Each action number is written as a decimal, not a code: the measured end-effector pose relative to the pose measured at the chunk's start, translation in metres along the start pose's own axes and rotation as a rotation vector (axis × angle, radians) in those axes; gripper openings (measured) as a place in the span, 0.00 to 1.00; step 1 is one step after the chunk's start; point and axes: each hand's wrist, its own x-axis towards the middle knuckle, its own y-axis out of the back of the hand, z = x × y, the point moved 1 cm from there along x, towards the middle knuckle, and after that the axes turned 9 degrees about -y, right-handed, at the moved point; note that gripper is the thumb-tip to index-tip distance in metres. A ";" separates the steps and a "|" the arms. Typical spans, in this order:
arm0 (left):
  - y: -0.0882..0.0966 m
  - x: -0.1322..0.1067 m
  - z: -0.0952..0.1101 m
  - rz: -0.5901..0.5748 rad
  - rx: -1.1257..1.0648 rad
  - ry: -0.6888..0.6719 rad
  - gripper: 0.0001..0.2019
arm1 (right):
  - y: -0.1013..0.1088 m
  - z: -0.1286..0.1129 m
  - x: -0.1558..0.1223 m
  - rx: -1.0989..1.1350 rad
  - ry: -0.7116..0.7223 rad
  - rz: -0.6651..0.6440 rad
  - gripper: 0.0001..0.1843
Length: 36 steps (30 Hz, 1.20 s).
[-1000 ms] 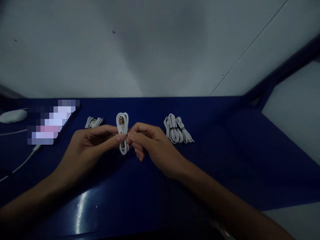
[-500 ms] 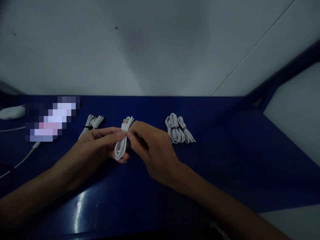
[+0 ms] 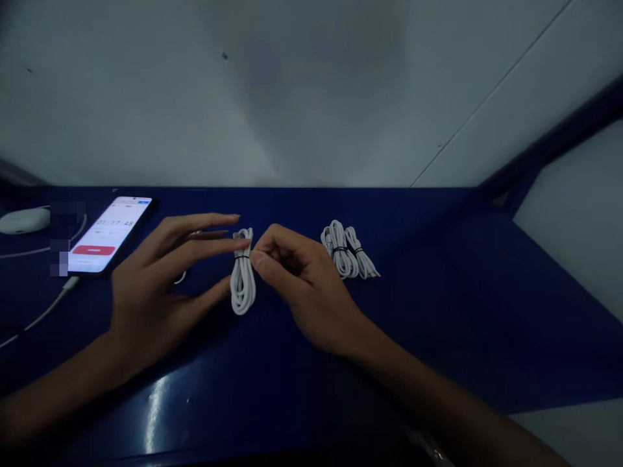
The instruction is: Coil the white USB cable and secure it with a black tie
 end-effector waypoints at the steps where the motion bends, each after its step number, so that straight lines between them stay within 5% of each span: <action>1: 0.001 0.000 0.000 -0.001 -0.007 -0.028 0.15 | 0.001 0.000 0.000 0.021 -0.016 -0.017 0.11; 4: 0.002 -0.002 -0.001 0.001 -0.102 0.034 0.13 | 0.003 0.001 0.002 0.001 -0.013 -0.025 0.10; 9: -0.003 -0.002 0.000 0.026 -0.477 0.475 0.05 | 0.003 0.000 0.001 -0.201 0.078 0.028 0.13; 13: -0.007 0.003 0.000 0.038 -0.895 0.801 0.14 | 0.002 0.000 0.000 -0.381 0.192 0.076 0.13; 17: -0.007 0.005 0.000 -0.037 -1.092 0.894 0.19 | 0.002 0.000 0.000 -0.482 0.282 0.090 0.12; 20: -0.006 0.003 0.001 -0.032 -0.864 0.731 0.24 | 0.003 0.000 0.001 -0.408 0.232 0.096 0.13; 25: -0.003 0.000 0.000 0.072 -0.069 0.000 0.25 | 0.004 0.000 0.002 -0.174 0.100 0.052 0.14; 29: -0.002 -0.001 -0.008 0.070 0.116 -0.277 0.22 | 0.005 0.001 0.003 -0.067 0.025 -0.044 0.13; 33: 0.001 -0.001 -0.011 0.056 0.016 -0.327 0.22 | 0.006 0.002 0.003 -0.099 0.012 -0.061 0.12; 36: 0.002 -0.002 -0.008 -0.003 -0.062 -0.100 0.18 | 0.005 0.001 0.002 -0.174 0.046 -0.032 0.11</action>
